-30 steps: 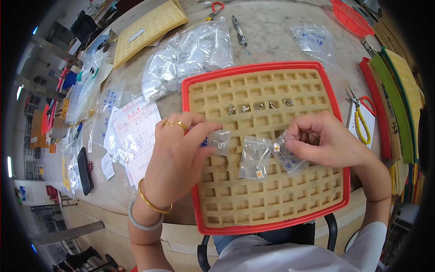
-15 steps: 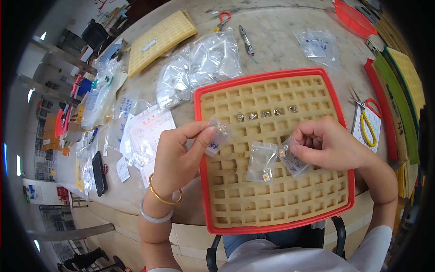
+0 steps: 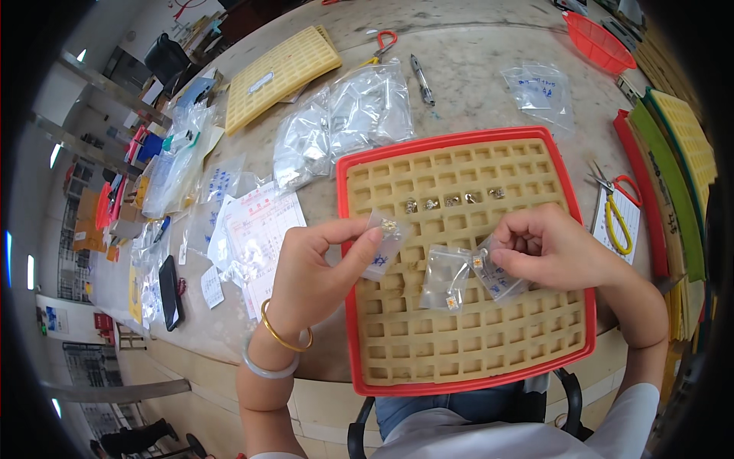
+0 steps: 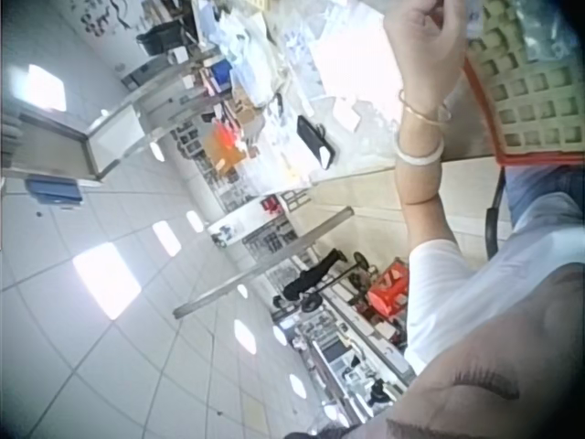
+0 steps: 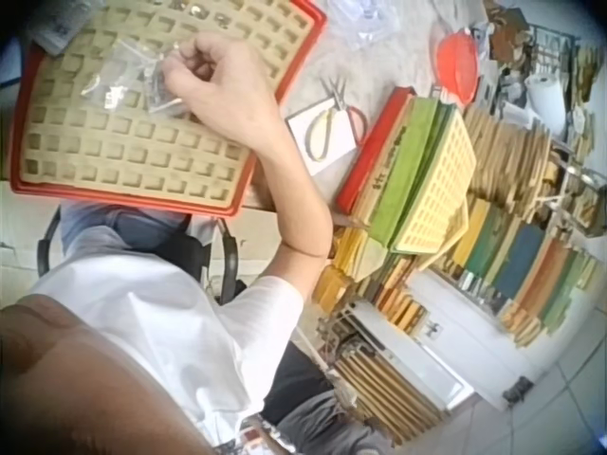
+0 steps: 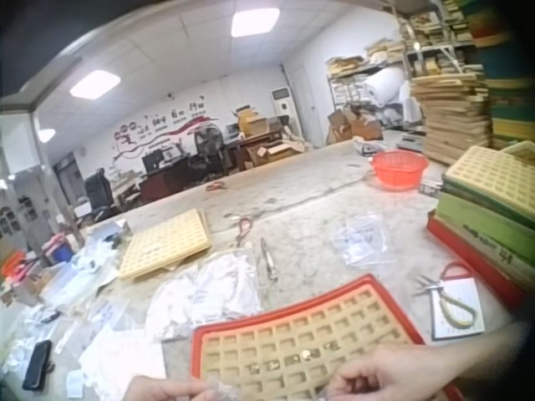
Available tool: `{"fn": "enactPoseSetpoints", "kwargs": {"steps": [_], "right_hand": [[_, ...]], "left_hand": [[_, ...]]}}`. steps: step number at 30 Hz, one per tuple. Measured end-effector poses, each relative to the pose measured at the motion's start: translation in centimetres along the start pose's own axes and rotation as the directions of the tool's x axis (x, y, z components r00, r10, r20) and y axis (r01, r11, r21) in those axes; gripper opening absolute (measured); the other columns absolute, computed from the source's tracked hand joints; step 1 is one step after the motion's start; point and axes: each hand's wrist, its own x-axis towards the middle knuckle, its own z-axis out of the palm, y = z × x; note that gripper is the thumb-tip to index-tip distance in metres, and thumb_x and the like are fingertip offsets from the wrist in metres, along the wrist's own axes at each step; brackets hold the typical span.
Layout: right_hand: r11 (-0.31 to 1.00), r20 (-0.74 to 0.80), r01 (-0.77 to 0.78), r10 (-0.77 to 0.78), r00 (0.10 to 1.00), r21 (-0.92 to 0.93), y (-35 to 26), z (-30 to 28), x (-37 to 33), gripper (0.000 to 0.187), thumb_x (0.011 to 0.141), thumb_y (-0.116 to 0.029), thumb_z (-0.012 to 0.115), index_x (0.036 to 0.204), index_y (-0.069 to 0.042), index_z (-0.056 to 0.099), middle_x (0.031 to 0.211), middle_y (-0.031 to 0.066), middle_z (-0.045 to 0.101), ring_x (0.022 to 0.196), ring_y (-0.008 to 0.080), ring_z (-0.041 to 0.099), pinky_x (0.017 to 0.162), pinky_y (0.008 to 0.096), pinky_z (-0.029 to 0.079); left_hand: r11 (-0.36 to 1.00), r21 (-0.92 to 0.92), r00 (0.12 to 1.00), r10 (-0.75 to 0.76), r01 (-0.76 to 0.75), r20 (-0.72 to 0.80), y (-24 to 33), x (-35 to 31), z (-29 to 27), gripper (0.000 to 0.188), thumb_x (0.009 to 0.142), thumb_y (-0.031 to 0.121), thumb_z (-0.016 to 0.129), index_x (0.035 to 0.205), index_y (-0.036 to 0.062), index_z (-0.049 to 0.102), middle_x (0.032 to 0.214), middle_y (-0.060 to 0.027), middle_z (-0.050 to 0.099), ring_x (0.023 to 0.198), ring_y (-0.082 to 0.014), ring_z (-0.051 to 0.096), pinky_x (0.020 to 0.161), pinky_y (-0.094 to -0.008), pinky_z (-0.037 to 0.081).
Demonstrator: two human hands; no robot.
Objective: The person unpacks small jewelry items from plastic bags and places them into the compartments of a red tray. They handle the items one by one, carefully positioning them in the grid.
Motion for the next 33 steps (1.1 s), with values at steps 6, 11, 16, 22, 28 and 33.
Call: {"fn": "enactPoseSetpoints", "kwargs": {"steps": [6, 11, 16, 22, 28, 33], "right_hand": [[1.0, -0.001, 0.001, -0.001, 1.0, -0.009, -0.2, 0.0, 0.0, 0.012, 0.082, -0.011, 0.059, 0.081, 0.002, 0.059, 0.067, 0.0011, 0.057, 0.061, 0.0059, 0.051, 0.056, 0.0222, 0.043], [1.0, 0.001, 0.012, -0.012, 1.0, 0.002, -0.2, -0.1, 0.0, 0.012, 0.082, -0.01, 0.059, 0.081, 0.002, 0.058, 0.066, 0.0012, 0.057, 0.06, 0.0057, 0.05, 0.056, 0.0222, 0.043], [0.998, 0.007, 0.029, -0.03, 1.0, 0.059, 0.0, -0.2, 0.2, 0.011, 0.084, -0.01, 0.058, 0.083, 0.001, 0.059, 0.068, 0.0008, 0.057, 0.062, 0.0052, 0.051, 0.057, 0.0215, 0.043], [0.962, 0.007, 0.106, -0.111, 0.994, 0.251, 1.5, -0.4, 0.7, 0.011, 0.088, -0.01, 0.056, 0.091, 0.0, 0.058, 0.073, -0.0009, 0.057, 0.064, 0.0041, 0.05, 0.058, 0.0206, 0.042], [0.964, 0.006, 0.047, -0.05, 0.999, 0.26, 0.8, -0.8, 0.8, 0.012, 0.089, -0.012, 0.057, 0.092, -0.001, 0.058, 0.074, -0.0018, 0.058, 0.064, 0.0025, 0.049, 0.055, 0.0188, 0.04], [0.962, -0.038, 0.065, -0.057, 0.998, 0.266, 0.7, -0.8, 0.8, 0.013, 0.089, -0.014, 0.057, 0.091, -0.002, 0.058, 0.074, -0.0017, 0.059, 0.064, 0.002, 0.05, 0.054, 0.0182, 0.04]], "left_hand": [[0.995, -0.053, 0.997, -0.082, 0.082, 0.005, 0.0, -0.2, 0.6, 0.019, 0.082, 0.009, 0.065, 0.095, -0.0046, 0.066, 0.079, -0.0054, 0.068, 0.07, -0.0047, 0.059, 0.063, -0.0193, 0.048], [0.976, -0.182, 0.992, -0.122, 0.119, -0.009, 0.4, -0.4, 1.2, 0.018, 0.083, 0.005, 0.064, 0.097, -0.0064, 0.065, 0.085, -0.0062, 0.067, 0.075, -0.006, 0.059, 0.066, -0.0195, 0.05], [0.945, -0.296, 0.989, -0.15, 0.142, -0.007, 0.7, -0.3, 1.3, 0.019, 0.083, 0.001, 0.062, 0.099, -0.0086, 0.063, 0.089, -0.0088, 0.066, 0.078, -0.0078, 0.06, 0.069, -0.0199, 0.051], [0.933, -0.308, 0.98, -0.2, 0.186, -0.013, 0.9, -0.5, 1.7, 0.019, 0.083, 0.001, 0.063, 0.099, -0.0076, 0.063, 0.087, -0.0091, 0.066, 0.076, -0.0079, 0.061, 0.066, -0.0195, 0.051], [0.918, -0.319, 0.968, -0.25, 0.235, -0.008, 1.1, -0.6, 1.7, 0.018, 0.082, 0.002, 0.064, 0.098, -0.0067, 0.061, 0.084, -0.009, 0.066, 0.068, -0.0062, 0.06, 0.056, -0.0186, 0.05], [0.905, -0.37, 0.973, -0.231, 0.208, -0.017, 1.3, -0.6, 2.2, 0.019, 0.081, -0.001, 0.062, 0.099, -0.0071, 0.058, 0.085, -0.0092, 0.065, 0.068, -0.0068, 0.059, 0.055, -0.0197, 0.051]]}}
